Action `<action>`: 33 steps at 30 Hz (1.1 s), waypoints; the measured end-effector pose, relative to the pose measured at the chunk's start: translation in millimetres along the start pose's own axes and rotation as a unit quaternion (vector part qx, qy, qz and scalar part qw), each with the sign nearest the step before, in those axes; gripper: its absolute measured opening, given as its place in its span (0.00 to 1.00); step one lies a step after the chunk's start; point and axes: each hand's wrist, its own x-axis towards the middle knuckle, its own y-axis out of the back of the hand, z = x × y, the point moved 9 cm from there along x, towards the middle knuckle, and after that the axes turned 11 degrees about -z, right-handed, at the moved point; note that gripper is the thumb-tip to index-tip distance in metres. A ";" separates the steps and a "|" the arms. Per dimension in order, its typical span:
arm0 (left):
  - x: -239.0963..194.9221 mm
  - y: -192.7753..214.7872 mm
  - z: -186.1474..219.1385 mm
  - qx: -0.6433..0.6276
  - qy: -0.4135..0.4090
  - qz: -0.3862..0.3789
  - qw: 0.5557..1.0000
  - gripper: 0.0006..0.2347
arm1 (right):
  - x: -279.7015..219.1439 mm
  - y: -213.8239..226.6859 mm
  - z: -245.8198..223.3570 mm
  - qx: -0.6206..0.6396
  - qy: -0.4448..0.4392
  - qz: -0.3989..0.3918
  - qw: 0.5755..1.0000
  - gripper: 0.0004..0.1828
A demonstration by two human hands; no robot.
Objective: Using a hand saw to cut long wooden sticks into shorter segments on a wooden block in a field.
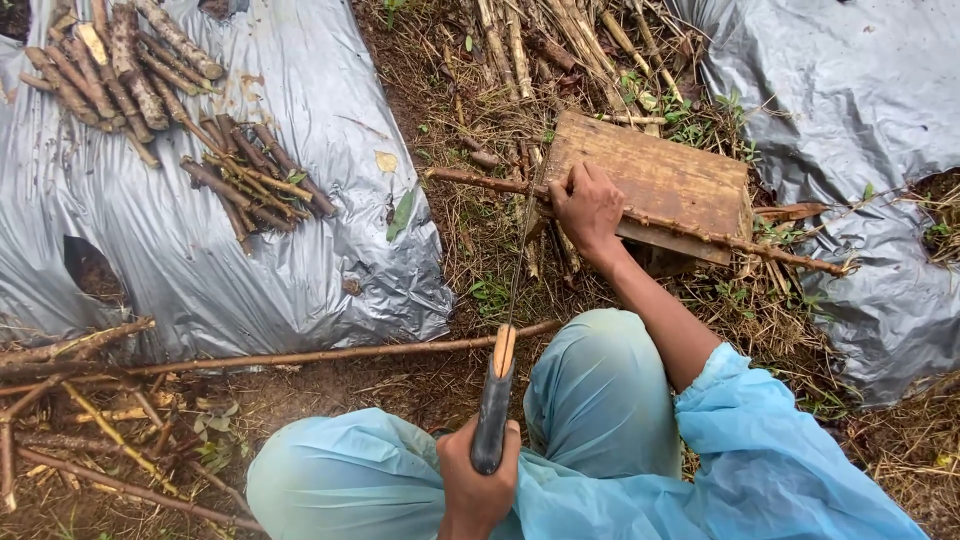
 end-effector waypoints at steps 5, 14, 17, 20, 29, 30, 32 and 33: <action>-50.7 19.7 -27.3 0.038 0.049 0.082 0.995 0.15 | -7.5 3.2 -4.2 -0.016 0.017 0.022 0.999 0.13; 43.3 -6.9 28.4 0.010 -0.042 0.010 0.999 0.17 | -1.5 -7.8 8.0 -0.033 -0.001 0.034 0.999 0.13; 22.9 -3.2 6.8 -0.020 0.013 0.005 1.000 0.15 | -4.9 -9.3 10.6 -0.030 0.000 0.016 0.999 0.15; -21.2 10.9 -15.5 0.025 0.065 0.022 0.997 0.14 | -0.4 -10.1 9.0 -0.007 -0.019 0.005 1.000 0.14; 20.5 -4.0 2.1 -0.005 -0.011 0.007 1.000 0.15 | -23.0 3.1 -2.9 -0.018 0.038 0.033 0.999 0.13; 36.9 -9.1 4.1 -0.007 -0.017 0.005 1.000 0.15 | -21.3 6.8 -3.6 -0.023 0.038 0.038 0.998 0.13; 65.0 -17.4 11.8 -0.016 -0.053 0.010 0.998 0.15 | -25.0 11.5 -9.2 -0.010 0.063 0.041 0.997 0.13; 63.0 -18.3 13.4 -0.017 -0.054 0.011 0.998 0.15 | -24.7 9.8 -7.5 -0.011 0.065 0.041 0.997 0.13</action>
